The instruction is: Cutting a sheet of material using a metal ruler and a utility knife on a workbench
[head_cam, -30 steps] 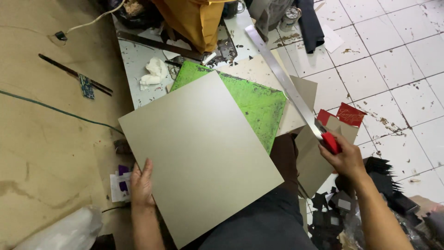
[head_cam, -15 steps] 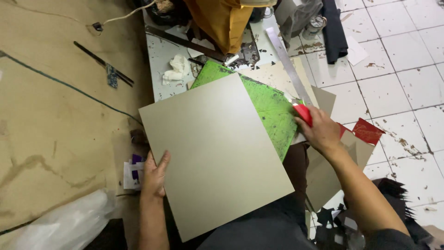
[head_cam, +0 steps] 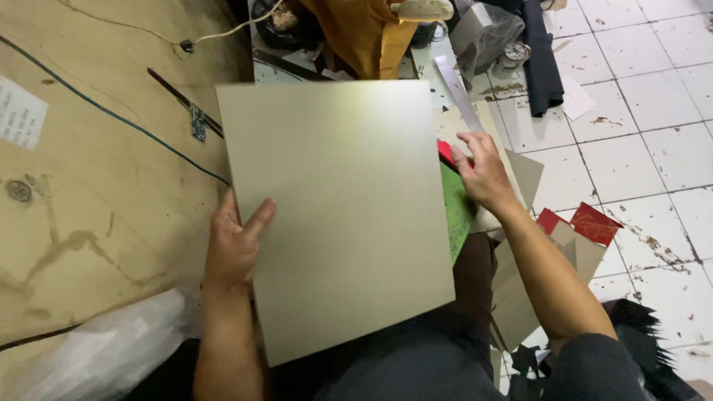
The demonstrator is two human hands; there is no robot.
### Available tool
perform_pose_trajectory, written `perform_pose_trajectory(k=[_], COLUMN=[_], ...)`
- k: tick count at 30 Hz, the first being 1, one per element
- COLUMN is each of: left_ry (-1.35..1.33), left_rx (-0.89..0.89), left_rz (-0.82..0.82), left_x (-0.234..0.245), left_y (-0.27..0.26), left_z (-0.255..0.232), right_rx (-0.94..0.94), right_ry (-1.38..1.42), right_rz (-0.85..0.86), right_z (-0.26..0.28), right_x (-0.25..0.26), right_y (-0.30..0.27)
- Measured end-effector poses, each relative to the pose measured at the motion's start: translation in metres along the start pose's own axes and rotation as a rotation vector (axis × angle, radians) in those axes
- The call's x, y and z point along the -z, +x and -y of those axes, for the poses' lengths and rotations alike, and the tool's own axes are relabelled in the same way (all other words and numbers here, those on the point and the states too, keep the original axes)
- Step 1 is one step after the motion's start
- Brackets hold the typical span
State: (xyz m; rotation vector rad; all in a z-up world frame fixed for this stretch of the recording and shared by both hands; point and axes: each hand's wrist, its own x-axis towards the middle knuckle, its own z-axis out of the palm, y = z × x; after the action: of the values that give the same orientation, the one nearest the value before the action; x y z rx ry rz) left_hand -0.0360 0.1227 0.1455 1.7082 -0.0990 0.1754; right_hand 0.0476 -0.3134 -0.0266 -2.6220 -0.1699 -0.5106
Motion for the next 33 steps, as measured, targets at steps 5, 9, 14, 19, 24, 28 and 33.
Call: perform_pose_trajectory(k=[5, 9, 14, 19, 24, 28, 33], left_ry=[0.102, 0.232, 0.76, 1.095, 1.238, 1.34, 1.413], left_rx=[-0.212, -0.409, -0.704, -0.338, -0.448, -0.564, -0.593], left_rz=[0.282, 0.531, 0.794, 1.015, 1.11, 0.994, 0.711], left_x=[-0.03, -0.047, -0.077, -0.126, -0.135, -0.128, -0.075], left_y=[0.031, 0.049, 0.067, 0.056, 0.06, 0.052, 0.023], left_z=[-0.112, -0.196, -0.242, -0.246, -0.199, -0.18, -0.159], right_rx=[-0.188, -0.086, 0.031, -0.074, -0.325, -0.157, -0.084], right_ry=[0.781, 0.82, 0.985, 0.952, 0.87, 0.941, 0.903], right_rz=[0.005, -0.326, -0.528, -0.317, -0.113, -0.141, -0.216], right_z=[0.046, 0.039, 0.029, 0.058, 0.071, 0.066, 0.084], right_x=[0.076, 0.132, 0.154, 0.135, 0.109, 0.085, 0.103], right_y=[0.007, -0.022, -0.068, -0.098, -0.107, -0.107, -0.086])
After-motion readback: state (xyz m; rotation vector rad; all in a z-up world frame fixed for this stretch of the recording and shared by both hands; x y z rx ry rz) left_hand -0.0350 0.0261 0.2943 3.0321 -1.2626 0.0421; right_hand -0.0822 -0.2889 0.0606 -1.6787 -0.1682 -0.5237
